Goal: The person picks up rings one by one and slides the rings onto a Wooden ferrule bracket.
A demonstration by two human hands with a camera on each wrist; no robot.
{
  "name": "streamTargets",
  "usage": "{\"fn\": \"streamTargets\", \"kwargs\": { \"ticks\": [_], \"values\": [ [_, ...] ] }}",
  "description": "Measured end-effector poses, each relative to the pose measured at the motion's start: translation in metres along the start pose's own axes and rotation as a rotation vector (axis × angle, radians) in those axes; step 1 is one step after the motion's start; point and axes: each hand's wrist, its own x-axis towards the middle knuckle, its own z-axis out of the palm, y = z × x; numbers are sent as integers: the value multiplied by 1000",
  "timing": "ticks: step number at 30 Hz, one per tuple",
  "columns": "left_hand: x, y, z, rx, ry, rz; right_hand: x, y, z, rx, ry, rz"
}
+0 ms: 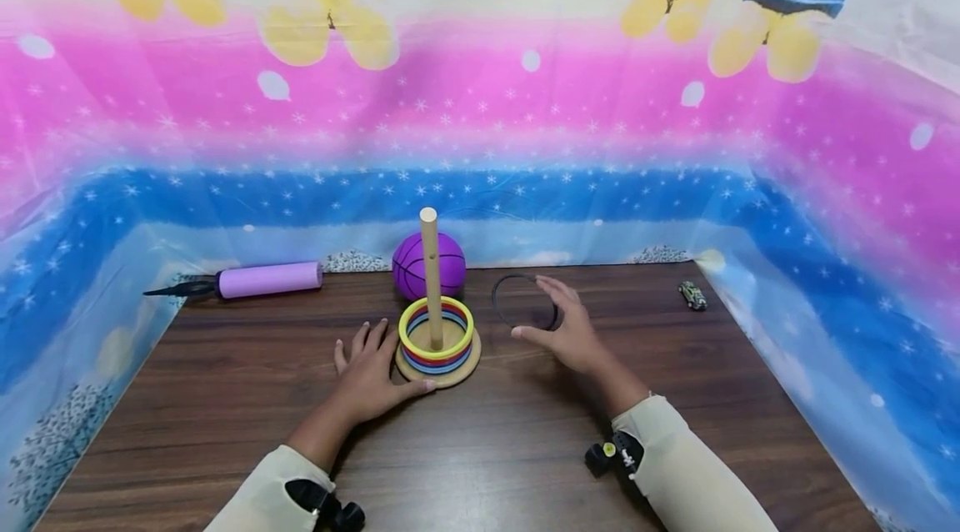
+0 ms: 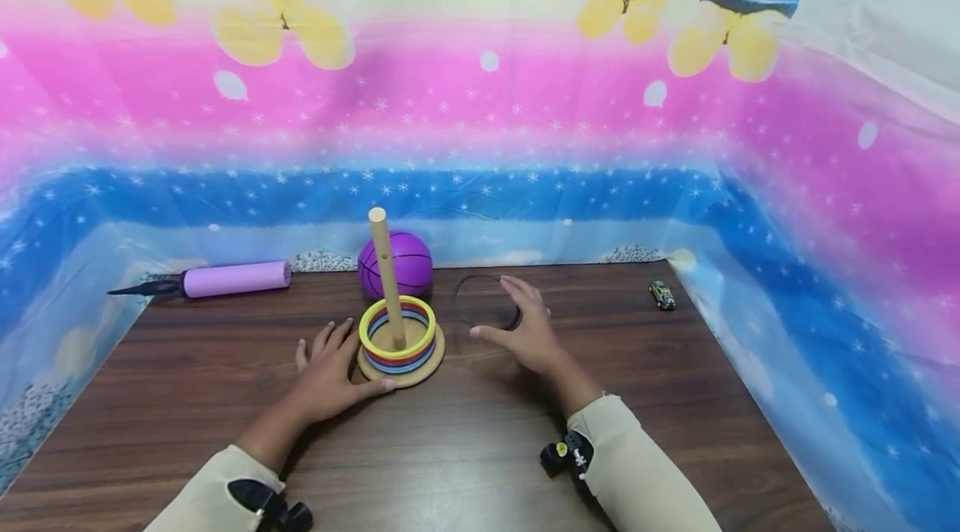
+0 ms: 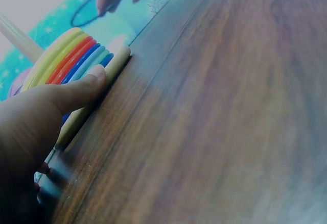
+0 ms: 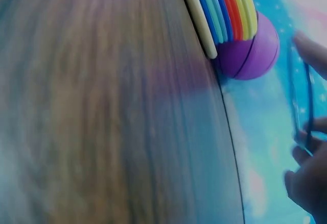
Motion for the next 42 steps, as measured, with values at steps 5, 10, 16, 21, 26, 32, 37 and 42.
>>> {"fn": "streamTargets", "kwargs": {
  "ticks": [5, 10, 16, 21, 26, 32, 37, 42],
  "values": [
    [0, -1, 1, 3, 2, 0, 1, -9, 6, 68, 200, 6],
    [1, -1, 1, 2, 7, 1, 2, -18, 11, 131, 316, -22],
    [0, 1, 1, 4, 5, 4, 3, -27, 16, 195, 450, -61],
    [-1, 1, 1, -1, 11, 9, 5, -42, 18, 219, 484, -95],
    [-1, 2, 0, -3, 15, 10, 10, -62, 21, 261, 468, -129],
    [-1, 2, 2, -29, 43, 33, 18, -84, 20, 262, 433, -188],
    [-1, 0, 2, -35, 52, 35, 28, -101, 19, 218, 402, -256],
    [-1, -1, 2, -30, 41, 34, 35, -115, 22, 201, 360, -290]
  ]
}}
